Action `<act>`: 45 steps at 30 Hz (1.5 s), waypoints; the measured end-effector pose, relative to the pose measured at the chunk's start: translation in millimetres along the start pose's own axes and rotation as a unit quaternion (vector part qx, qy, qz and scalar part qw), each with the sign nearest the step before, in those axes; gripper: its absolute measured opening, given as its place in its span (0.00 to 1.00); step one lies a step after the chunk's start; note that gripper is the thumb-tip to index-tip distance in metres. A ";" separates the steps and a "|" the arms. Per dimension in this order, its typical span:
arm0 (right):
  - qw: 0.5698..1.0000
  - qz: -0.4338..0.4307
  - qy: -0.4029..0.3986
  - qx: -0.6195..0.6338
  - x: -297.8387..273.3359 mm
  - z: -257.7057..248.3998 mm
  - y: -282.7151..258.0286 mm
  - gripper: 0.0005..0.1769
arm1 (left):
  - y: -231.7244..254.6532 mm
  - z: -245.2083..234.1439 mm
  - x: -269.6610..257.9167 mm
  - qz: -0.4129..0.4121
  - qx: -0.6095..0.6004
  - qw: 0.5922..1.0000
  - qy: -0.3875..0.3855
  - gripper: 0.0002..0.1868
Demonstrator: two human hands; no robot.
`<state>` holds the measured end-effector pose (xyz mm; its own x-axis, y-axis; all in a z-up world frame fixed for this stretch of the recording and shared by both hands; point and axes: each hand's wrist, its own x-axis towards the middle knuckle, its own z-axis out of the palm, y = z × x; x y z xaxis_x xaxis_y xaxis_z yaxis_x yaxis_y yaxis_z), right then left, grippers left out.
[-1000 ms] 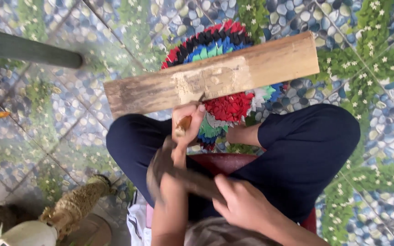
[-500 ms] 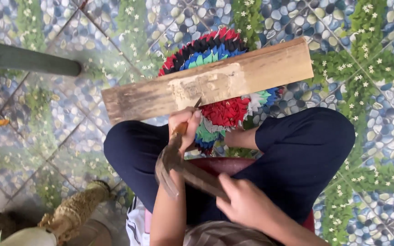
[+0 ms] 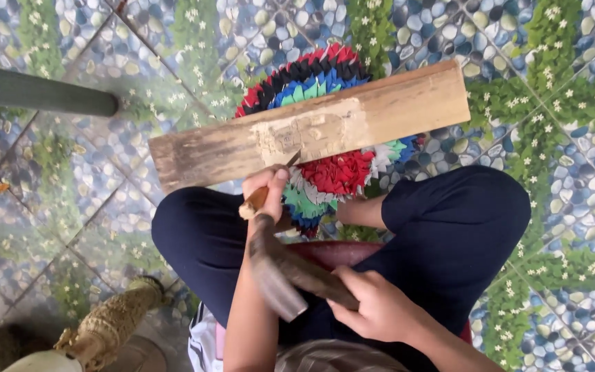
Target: Carving a design into a wooden board using a hammer and a small chisel or gouge while sitting on the floor.
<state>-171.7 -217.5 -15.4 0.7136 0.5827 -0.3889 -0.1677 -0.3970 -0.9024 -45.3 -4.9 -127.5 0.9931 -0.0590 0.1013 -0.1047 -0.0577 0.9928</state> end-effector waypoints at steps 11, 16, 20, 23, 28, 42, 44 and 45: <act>0.851 -0.067 0.364 0.372 -38.0 -41.1 56.6 0.02 | 20.0 4.2 7.9 0.015 -0.270 0.946 0.176 0.28; 0.859 -0.061 0.380 0.338 -52.3 -46.9 56.3 0.01 | 18.0 7.1 12.3 0.017 -0.259 0.958 0.126 0.27; 0.872 -0.051 0.363 0.326 -46.2 -40.4 47.1 0.04 | 2.5 8.9 9.5 -0.025 -0.199 0.972 0.124 0.27; 0.891 -0.050 0.333 0.304 -44.5 -33.5 52.0 0.07 | 13.3 7.7 10.4 -0.038 -0.164 0.980 0.110 0.27; 0.891 -0.031 0.338 0.302 -47.5 -22.7 60.8 0.00 | 19.9 6.1 10.6 -0.028 -0.129 0.988 0.080 0.28; 0.953 0.099 0.279 -0.067 -68.7 15.0 64.3 0.09 | 44.2 4.6 5.2 0.064 -0.036 0.995 -0.068 0.27; 0.991 0.059 0.076 -0.091 -50.4 21.2 54.5 0.14 | 45.5 5.3 4.8 0.068 -0.026 0.995 -0.074 0.26; 0.991 0.059 0.077 -0.092 -41.4 21.7 43.4 0.14 | 45.3 6.8 4.9 0.069 -0.026 0.994 -0.074 0.26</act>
<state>-223.3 -243.5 -42.5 0.7937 0.4162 -0.4437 -0.1392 -0.5858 -0.7984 -45.5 -14.6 -82.4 0.9502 -0.2094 0.2310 -0.2335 0.0127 0.9723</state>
